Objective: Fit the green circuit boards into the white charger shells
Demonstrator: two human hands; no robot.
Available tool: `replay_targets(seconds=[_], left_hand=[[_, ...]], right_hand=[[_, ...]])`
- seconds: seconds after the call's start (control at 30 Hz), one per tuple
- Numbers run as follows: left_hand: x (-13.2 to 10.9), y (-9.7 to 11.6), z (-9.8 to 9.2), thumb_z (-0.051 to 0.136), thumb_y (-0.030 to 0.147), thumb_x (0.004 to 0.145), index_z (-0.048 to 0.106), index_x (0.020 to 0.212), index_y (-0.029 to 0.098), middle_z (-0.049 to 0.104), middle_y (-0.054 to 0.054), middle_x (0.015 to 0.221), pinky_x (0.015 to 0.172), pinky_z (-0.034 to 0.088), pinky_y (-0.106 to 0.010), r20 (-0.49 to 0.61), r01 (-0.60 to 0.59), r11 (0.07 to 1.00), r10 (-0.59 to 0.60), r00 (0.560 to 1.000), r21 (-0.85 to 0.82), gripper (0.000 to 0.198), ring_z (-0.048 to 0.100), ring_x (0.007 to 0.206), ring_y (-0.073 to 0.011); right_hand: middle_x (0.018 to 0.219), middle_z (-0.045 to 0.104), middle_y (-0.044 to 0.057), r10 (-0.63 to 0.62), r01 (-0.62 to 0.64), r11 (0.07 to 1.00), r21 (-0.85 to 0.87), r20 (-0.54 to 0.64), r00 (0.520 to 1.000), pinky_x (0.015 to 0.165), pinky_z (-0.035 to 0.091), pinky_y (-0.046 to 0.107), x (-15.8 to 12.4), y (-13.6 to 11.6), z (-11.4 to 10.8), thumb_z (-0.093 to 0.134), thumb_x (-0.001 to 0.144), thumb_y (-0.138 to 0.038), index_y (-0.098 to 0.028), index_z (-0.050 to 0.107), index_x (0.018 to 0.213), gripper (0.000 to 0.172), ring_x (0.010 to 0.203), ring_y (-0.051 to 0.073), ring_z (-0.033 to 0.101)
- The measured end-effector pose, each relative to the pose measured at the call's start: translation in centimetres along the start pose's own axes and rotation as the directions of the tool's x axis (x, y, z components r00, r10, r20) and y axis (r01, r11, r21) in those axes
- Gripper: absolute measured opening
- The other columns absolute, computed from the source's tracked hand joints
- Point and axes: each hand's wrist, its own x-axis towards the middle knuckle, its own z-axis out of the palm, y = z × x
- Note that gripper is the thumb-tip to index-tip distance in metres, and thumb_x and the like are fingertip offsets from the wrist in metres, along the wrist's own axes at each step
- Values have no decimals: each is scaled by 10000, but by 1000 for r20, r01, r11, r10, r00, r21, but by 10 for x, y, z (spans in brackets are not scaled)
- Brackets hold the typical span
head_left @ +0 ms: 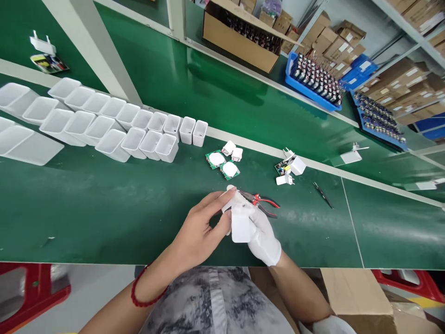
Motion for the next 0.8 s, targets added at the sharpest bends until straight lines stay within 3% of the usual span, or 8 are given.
replay_targets(seconds=[0.17,0.27,0.37,0.5,0.63,0.7,0.73,0.8], left_hand=[[2,-4,6,475,350,983,637,1297,221,672,-86,1234,854,537,-258,-131,29,998,-20,991,64,376,664,1058,-180],[7,-8,4,462,422,983,648,1283,201,695,-73,1229,892,533,-281,-137,131,991,-126,983,29,417,667,1066,-198],[10,-7,2,458,470,976,654,1276,208,689,-58,1265,898,539,-293,-130,177,984,-176,976,-5,444,666,1077,-214],[10,-6,2,480,473,964,661,1269,203,686,-71,1268,892,542,-295,-177,143,989,-133,975,43,445,658,1096,-222],[10,-8,2,483,498,957,662,1272,212,734,-67,1142,821,558,-293,-161,217,975,-208,965,45,461,682,996,-214],[10,-9,3,479,519,953,651,1286,209,738,-63,1109,826,553,-295,-148,252,967,-242,959,51,486,680,988,-215],[10,-9,5,474,528,953,645,1294,205,735,-63,1107,827,550,-295,-142,263,963,-253,957,57,500,678,987,-216],[10,-8,13,452,544,959,629,1312,195,731,-69,1096,793,552,-293,-111,276,959,-267,957,70,527,684,931,-209]], right_hand=[[753,679,53,105,-102,933,344,11,994,703,579,383,6,5,10,579,870,-616,-198,721,944,448,684,203,645],[886,700,27,159,-194,837,512,111,981,742,590,368,10,1,11,660,861,-507,-214,696,1059,356,746,171,649],[1036,700,27,172,-221,781,584,139,975,781,601,377,10,-4,11,694,845,-464,-254,640,1222,434,867,186,661],[1013,701,34,159,-158,814,559,49,986,701,620,380,12,-4,16,700,800,-559,-254,658,1215,517,836,208,664],[960,711,44,117,-151,927,344,118,986,742,618,395,11,-3,7,563,891,-582,-221,656,1226,502,835,211,682],[1038,715,65,12,-12,999,42,5,1000,819,602,389,3,-4,-4,539,932,-506,-208,642,1249,448,903,212,691],[1082,712,78,-98,82,984,-159,-96,991,842,595,381,-3,-4,-8,568,926,-461,-209,639,1251,418,934,216,695],[1148,706,102,-363,216,826,-521,-197,911,832,597,357,-16,-2,-15,649,886,-364,-230,636,1246,384,958,221,708]])
